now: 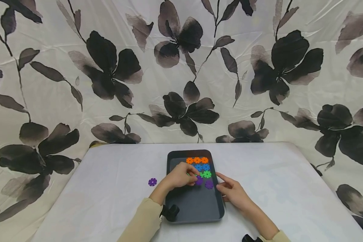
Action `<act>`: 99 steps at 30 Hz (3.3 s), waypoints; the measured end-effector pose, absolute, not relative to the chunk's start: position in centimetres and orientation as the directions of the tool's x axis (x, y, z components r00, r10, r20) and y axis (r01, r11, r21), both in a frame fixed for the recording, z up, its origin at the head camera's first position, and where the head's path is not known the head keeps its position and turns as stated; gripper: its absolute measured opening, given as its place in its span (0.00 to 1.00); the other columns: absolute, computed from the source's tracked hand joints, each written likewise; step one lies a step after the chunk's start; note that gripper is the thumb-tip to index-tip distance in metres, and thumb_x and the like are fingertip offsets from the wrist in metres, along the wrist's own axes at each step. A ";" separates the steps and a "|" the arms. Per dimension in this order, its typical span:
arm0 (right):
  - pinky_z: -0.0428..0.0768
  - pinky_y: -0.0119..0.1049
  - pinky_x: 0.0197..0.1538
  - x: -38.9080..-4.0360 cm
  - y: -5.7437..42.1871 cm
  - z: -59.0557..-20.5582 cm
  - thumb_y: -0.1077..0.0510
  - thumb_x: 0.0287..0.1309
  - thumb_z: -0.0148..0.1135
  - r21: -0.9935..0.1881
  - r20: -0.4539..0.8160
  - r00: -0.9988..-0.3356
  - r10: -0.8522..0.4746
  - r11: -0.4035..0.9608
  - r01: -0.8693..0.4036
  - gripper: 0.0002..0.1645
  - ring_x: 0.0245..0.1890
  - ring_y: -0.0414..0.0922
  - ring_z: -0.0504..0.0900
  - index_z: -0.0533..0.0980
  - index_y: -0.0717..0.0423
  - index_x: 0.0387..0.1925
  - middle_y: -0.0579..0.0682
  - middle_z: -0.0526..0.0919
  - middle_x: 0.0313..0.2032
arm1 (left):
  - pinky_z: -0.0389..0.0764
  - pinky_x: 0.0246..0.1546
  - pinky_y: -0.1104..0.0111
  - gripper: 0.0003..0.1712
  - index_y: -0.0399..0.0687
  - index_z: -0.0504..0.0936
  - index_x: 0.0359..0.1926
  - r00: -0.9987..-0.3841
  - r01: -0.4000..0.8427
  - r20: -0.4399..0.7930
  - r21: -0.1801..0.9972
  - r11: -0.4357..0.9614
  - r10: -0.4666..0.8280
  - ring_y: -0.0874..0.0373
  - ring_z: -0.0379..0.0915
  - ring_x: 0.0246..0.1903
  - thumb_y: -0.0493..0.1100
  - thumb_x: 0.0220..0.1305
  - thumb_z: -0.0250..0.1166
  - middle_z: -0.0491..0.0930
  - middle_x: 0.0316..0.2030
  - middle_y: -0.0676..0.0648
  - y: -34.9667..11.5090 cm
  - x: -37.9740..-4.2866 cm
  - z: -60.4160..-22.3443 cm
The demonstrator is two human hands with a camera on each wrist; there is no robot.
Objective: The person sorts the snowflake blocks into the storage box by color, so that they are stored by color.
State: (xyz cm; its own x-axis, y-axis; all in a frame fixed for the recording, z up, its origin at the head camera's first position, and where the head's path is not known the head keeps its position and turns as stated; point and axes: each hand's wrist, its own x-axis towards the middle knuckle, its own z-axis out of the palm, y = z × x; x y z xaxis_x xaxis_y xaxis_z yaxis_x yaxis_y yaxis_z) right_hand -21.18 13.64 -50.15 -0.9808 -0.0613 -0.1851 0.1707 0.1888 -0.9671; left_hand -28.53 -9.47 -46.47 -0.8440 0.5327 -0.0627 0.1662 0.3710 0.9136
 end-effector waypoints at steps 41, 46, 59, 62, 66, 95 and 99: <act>0.83 0.43 0.36 -21.5 13.6 -50.5 0.60 0.67 0.58 -0.965 -0.174 -0.984 -0.033 0.205 0.163 0.31 0.36 0.47 0.79 0.65 0.52 0.70 0.56 0.80 0.41 | 0.82 0.24 0.67 0.05 0.34 0.86 0.35 -0.869 0.199 -0.058 0.868 0.455 0.491 0.56 0.80 0.20 0.27 0.56 0.68 0.80 0.20 0.47 -7.8 -28.9 -49.3; 0.83 0.44 0.37 -21.5 13.6 -50.4 0.60 0.67 0.58 -0.965 -0.172 -0.985 -0.033 0.208 0.162 0.31 0.37 0.48 0.79 0.65 0.52 0.70 0.56 0.80 0.42 | 0.82 0.24 0.67 0.05 0.36 0.87 0.34 -0.876 0.212 -0.047 0.855 0.473 0.479 0.57 0.80 0.20 0.27 0.56 0.68 0.81 0.21 0.49 -7.8 -28.9 -49.3; 0.83 0.43 0.38 -21.5 13.8 -50.9 0.57 0.65 0.61 -0.967 -0.172 -0.983 -0.062 0.203 0.156 0.32 0.38 0.47 0.79 0.66 0.50 0.69 0.55 0.80 0.41 | 0.82 0.24 0.67 0.04 0.36 0.87 0.33 -0.884 0.202 -0.052 0.853 0.480 0.464 0.58 0.80 0.21 0.28 0.56 0.67 0.82 0.26 0.48 -7.8 -28.8 -49.7; 0.83 0.43 0.38 -21.6 13.8 -50.9 0.57 0.65 0.61 -0.966 -0.172 -0.983 -0.058 0.205 0.157 0.32 0.38 0.47 0.79 0.66 0.50 0.69 0.55 0.80 0.40 | 0.82 0.24 0.67 0.05 0.37 0.87 0.33 -0.884 0.202 -0.052 0.854 0.479 0.465 0.57 0.80 0.21 0.28 0.55 0.67 0.82 0.26 0.48 -7.7 -28.8 -49.7; 0.83 0.43 0.38 -21.6 13.9 -50.8 0.58 0.65 0.60 -0.967 -0.168 -0.984 -0.059 0.205 0.152 0.32 0.37 0.47 0.79 0.66 0.51 0.69 0.56 0.80 0.40 | 0.82 0.24 0.67 0.05 0.37 0.87 0.32 -0.885 0.205 -0.051 0.851 0.484 0.463 0.58 0.80 0.20 0.27 0.55 0.67 0.82 0.25 0.48 -7.7 -29.0 -49.7; 0.83 0.42 0.38 -21.4 13.9 -50.8 0.57 0.65 0.60 -0.969 -0.176 -0.981 -0.081 0.191 0.158 0.32 0.37 0.47 0.80 0.65 0.52 0.70 0.55 0.79 0.40 | 0.82 0.24 0.67 0.02 0.37 0.86 0.31 -0.869 0.233 -0.025 0.861 0.453 0.495 0.58 0.80 0.20 0.29 0.55 0.68 0.82 0.22 0.48 -8.2 -28.2 -48.8; 0.82 0.42 0.37 -21.4 13.8 -50.7 0.57 0.65 0.61 -0.969 -0.173 -0.982 -0.080 0.191 0.155 0.33 0.37 0.48 0.80 0.65 0.52 0.70 0.56 0.79 0.41 | 0.82 0.25 0.65 0.04 0.34 0.86 0.33 -0.861 0.238 -0.008 0.878 0.416 0.509 0.56 0.81 0.21 0.30 0.55 0.69 0.82 0.23 0.48 -8.9 -28.1 -47.8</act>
State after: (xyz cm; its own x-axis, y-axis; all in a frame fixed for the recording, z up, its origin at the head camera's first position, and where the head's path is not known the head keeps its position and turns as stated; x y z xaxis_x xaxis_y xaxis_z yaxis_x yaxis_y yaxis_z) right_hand -21.42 13.80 -50.70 -0.9816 -0.0803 -0.1731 0.1553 0.1907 -0.9693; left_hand -28.12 -8.86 -47.84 -0.8607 0.5090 -0.0080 0.2376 0.4155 0.8780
